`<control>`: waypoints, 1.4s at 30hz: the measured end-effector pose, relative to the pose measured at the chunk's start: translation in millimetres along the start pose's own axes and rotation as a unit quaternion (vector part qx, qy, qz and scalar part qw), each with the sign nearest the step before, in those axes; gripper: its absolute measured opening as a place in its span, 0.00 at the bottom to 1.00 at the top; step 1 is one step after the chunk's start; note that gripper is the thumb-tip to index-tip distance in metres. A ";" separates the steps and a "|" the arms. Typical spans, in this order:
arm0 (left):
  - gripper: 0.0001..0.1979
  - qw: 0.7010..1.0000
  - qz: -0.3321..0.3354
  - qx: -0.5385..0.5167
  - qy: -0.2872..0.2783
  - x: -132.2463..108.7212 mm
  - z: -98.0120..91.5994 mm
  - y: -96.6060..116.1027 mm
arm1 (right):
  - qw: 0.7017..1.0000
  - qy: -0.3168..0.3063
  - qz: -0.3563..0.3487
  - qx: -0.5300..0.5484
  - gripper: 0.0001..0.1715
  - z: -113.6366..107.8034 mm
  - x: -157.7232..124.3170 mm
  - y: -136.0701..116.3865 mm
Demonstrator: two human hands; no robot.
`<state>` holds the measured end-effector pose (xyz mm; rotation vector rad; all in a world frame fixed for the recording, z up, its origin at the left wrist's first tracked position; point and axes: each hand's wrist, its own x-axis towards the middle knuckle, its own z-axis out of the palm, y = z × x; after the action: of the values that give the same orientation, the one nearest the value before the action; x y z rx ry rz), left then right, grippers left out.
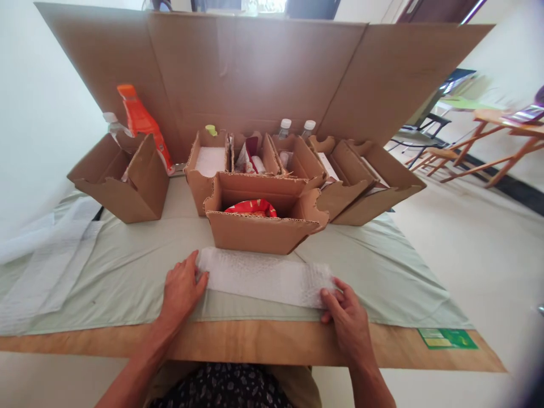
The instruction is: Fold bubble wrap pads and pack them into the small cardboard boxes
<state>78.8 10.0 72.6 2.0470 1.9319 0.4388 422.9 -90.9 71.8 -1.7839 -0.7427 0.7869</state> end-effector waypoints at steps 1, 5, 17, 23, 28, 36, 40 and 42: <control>0.27 1.000 0.005 -0.004 -0.009 0.6 0.1 5.3 | 1.000 0.002 -0.001 -0.006 0.40 -1.2 0.2 -0.3; 0.26 0.999 0.009 -0.033 -0.023 -12.6 -8.1 9.5 | 1.000 0.000 -0.011 -0.022 0.39 -4.3 -7.2 -1.3; 0.23 0.990 0.060 0.013 0.127 -61.2 -34.1 -31.2 | 0.975 -0.044 -0.106 -0.188 0.38 26.3 -25.6 -9.3; 0.21 0.986 0.094 0.066 0.124 -60.1 -8.1 -22.2 | 0.981 -0.044 -0.112 -0.153 0.39 20.0 -23.3 -5.0; 0.25 0.987 0.013 0.146 0.072 -53.7 -17.0 -42.8 | 0.987 -0.047 -0.106 -0.114 0.36 20.5 -19.7 -3.3; 0.13 0.997 0.013 0.067 0.038 -50.5 -8.6 -40.5 | 0.987 -0.092 -0.083 -0.101 0.41 16.1 -18.7 -5.2; 0.12 0.995 -0.037 -0.068 0.058 -40.3 -20.2 -39.0 | 0.988 -0.101 -0.096 -0.068 0.44 11.9 -26.7 -7.9; 0.15 0.989 -0.080 -0.111 0.061 -31.9 -30.8 -41.0 | 0.988 -0.094 -0.109 -0.052 0.42 12.3 -29.3 -9.2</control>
<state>27.1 -19.4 83.2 1.7484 1.9954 0.7197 394.5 -104.3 82.0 -1.6996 -1.1014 0.7871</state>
